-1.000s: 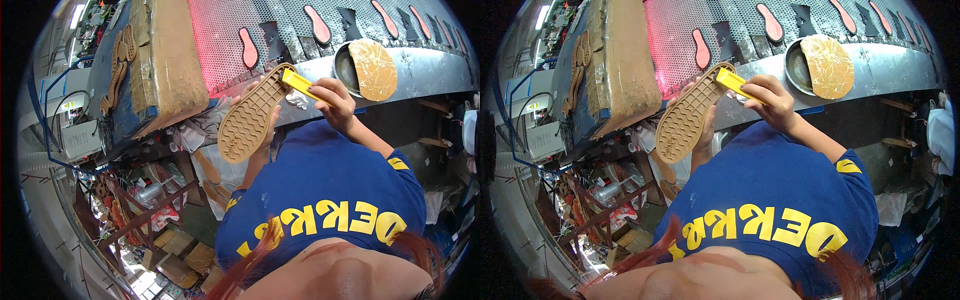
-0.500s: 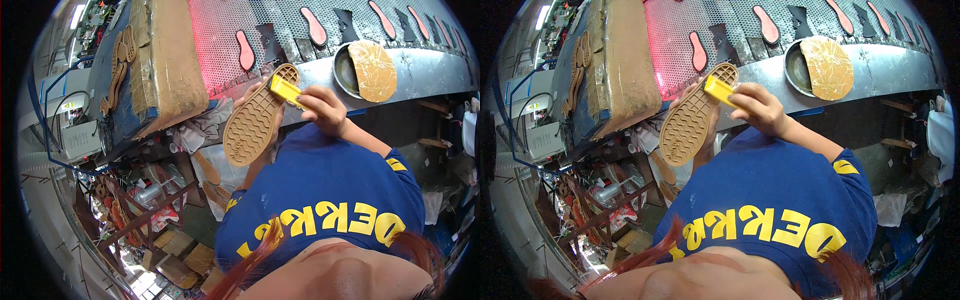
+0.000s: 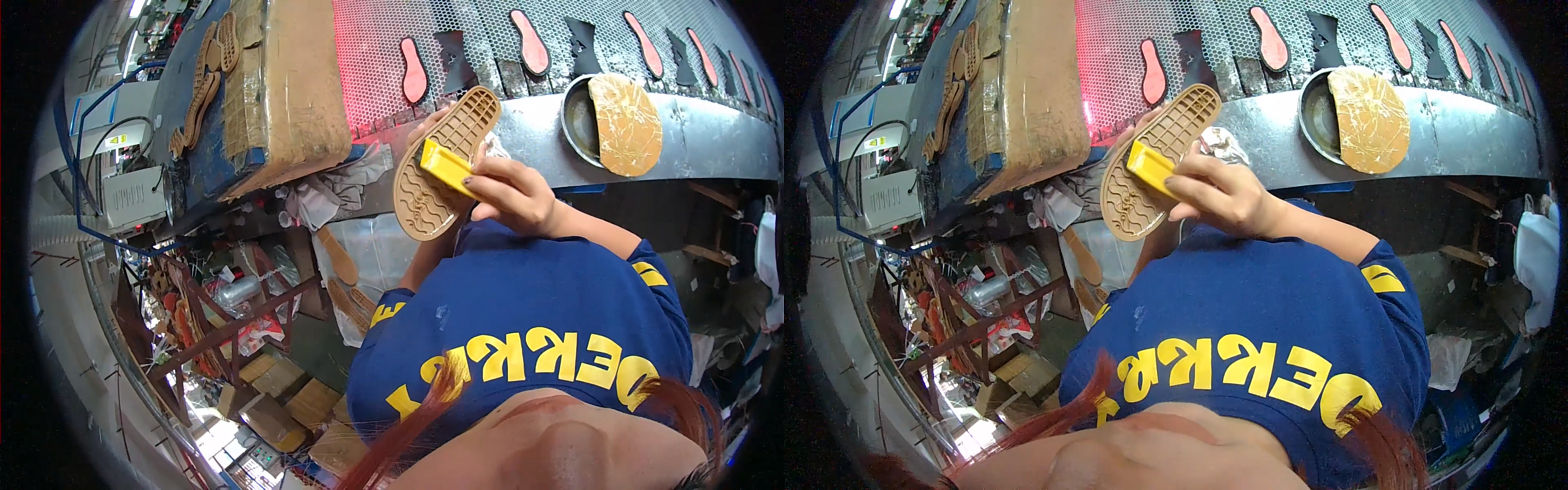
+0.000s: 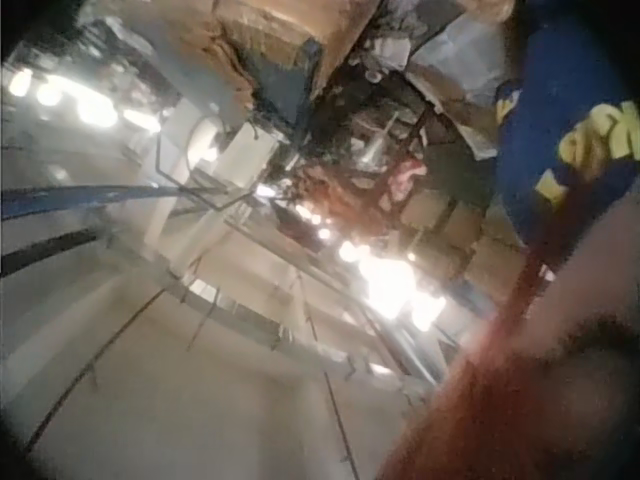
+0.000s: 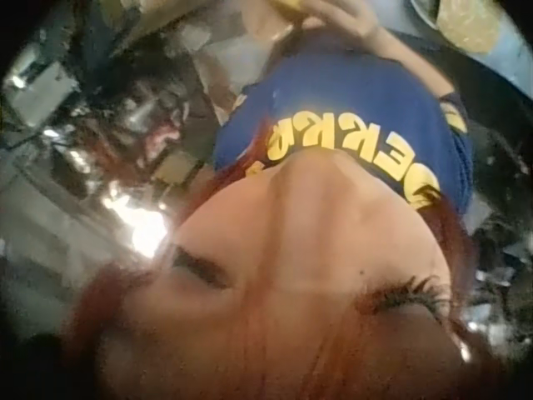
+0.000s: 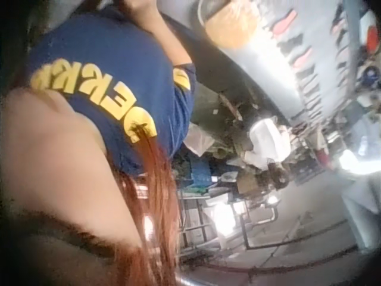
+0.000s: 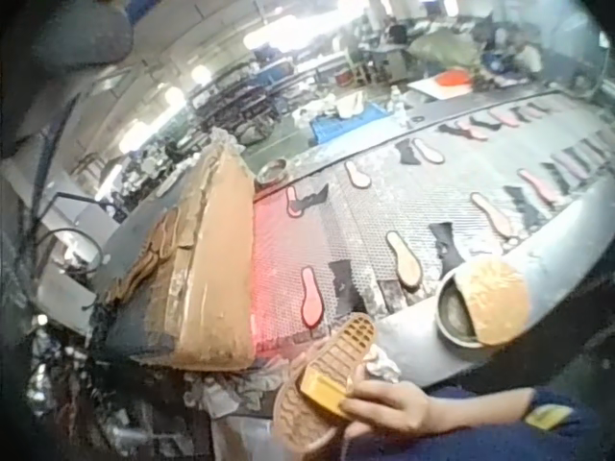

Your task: The person repeatedly applies a yellow adhesive to the textured bottom of shoe soles using a yellow plastic spreader. They dip the spreader into a metal container, spread the adhesive across the sole, and place the treated sole onto a perforated metal conveyor belt. The process is repeated for multiple soles throughout the clip.

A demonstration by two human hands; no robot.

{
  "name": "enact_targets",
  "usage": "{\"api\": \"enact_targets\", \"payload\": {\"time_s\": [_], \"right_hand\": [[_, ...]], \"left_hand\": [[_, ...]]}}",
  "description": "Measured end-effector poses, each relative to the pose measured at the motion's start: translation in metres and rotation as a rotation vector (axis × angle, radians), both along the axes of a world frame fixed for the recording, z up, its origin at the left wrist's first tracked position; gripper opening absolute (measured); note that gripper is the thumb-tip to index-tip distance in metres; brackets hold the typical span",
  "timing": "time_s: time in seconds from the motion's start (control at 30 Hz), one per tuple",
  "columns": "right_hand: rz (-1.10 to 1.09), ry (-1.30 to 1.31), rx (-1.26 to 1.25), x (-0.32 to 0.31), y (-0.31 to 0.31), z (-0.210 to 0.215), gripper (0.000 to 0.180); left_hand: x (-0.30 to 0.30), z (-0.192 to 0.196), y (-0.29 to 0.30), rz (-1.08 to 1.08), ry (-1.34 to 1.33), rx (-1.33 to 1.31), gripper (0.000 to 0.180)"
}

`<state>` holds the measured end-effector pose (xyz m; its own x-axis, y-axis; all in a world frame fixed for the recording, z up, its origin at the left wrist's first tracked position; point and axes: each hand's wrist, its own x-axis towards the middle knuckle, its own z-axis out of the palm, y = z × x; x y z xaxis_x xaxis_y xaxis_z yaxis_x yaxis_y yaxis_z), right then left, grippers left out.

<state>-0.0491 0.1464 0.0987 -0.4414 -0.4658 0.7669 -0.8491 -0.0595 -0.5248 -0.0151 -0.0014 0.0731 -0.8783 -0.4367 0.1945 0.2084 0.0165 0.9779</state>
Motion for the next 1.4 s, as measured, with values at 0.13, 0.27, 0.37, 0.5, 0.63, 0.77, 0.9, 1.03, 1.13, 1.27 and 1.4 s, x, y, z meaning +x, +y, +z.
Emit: {"api": "enact_targets", "payload": {"time_s": [0.13, 0.27, 0.37, 0.5, 0.63, 0.77, 0.9, 1.03, 1.13, 1.27, 1.4], "right_hand": [[-0.125, -0.017, -0.025, -0.003, -0.003, -0.004, 0.039], [-0.074, -0.001, -0.042, -0.002, -0.007, 0.005, 0.036], [-0.017, 0.003, -0.052, 0.0, -0.011, 0.008, 0.036], [0.03, 0.015, -0.036, 0.0, -0.012, 0.009, 0.036], [0.06, 0.04, -0.025, -0.001, -0.01, 0.011, 0.038], [0.115, 0.04, -0.031, -0.002, -0.009, 0.012, 0.039], [0.177, 0.048, -0.065, -0.004, -0.01, 0.013, 0.037], [0.23, 0.096, 0.01, -0.006, -0.005, 0.016, 0.037], [0.309, 0.059, 0.049, -0.01, -0.002, 0.012, 0.038], [0.391, -0.001, 0.116, -0.019, 0.003, 0.016, 0.03], [0.217, -0.045, 0.031, -0.024, 0.012, 0.017, 0.025]], "left_hand": [[-0.005, 0.02, 0.005, -0.042, 0.246, -0.104, 0.06], [-0.005, -0.003, 0.005, -0.024, 0.215, 0.163, 0.059], [-0.011, -0.007, 0.003, -0.026, 0.215, -0.004, 0.062], [-0.014, -0.004, 0.002, -0.074, 0.225, 0.02, 0.067], [-0.014, -0.005, 0.001, -0.135, 0.228, 0.094, 0.073], [-0.012, -0.004, -0.001, -0.249, 0.216, 0.194, 0.079], [-0.009, -0.002, -0.003, -0.34, 0.198, 0.268, 0.085], [-0.01, -0.004, -0.003, -0.381, 0.182, 0.308, 0.091], [-0.009, -0.004, -0.001, -0.4, 0.167, 0.322, 0.095], [-0.006, -0.005, -0.005, -0.429, 0.157, 0.339, 0.101], [-0.008, -0.004, -0.002, -0.463, 0.145, 0.382, 0.107]]}}
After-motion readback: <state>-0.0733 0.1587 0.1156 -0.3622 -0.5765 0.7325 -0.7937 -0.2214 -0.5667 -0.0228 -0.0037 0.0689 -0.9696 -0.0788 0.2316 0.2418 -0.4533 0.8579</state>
